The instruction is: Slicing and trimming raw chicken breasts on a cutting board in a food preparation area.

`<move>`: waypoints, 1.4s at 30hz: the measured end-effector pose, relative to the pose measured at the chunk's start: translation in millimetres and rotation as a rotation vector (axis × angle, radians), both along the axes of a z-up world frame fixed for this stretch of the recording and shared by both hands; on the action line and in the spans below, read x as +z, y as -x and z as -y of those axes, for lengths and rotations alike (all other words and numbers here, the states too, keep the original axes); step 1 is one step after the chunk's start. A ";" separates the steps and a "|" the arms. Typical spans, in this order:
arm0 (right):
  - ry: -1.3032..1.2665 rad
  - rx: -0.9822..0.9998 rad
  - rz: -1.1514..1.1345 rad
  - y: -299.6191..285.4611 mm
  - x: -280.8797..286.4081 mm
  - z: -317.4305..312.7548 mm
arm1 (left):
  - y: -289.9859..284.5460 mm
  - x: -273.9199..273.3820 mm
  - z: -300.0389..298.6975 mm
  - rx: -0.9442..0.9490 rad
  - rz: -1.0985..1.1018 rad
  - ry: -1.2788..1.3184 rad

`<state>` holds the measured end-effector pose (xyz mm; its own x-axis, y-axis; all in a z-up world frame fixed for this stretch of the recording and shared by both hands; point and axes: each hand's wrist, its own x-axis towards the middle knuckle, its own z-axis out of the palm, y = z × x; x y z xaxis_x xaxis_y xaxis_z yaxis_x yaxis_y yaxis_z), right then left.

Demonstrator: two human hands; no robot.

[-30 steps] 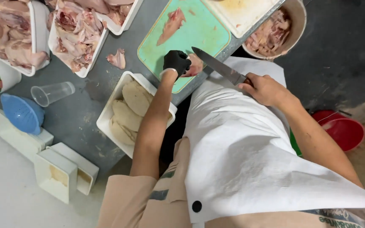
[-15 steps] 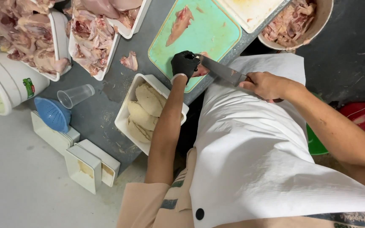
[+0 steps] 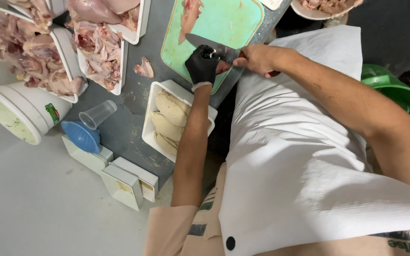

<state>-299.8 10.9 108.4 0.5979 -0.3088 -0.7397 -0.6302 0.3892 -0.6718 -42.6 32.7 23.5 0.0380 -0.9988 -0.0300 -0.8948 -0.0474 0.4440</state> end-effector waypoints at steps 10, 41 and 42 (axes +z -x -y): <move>-0.143 -0.034 0.005 48.5 13.5 -30.8 | -12.1 -9.3 -8.0 -0.204 -0.032 0.185; 0.047 -0.253 0.080 48.3 41.2 -43.5 | 13.5 145.3 50.8 -0.230 -0.379 0.087; 0.044 -0.270 0.070 61.0 35.3 -51.4 | 26.2 150.5 44.1 -0.246 -0.390 0.080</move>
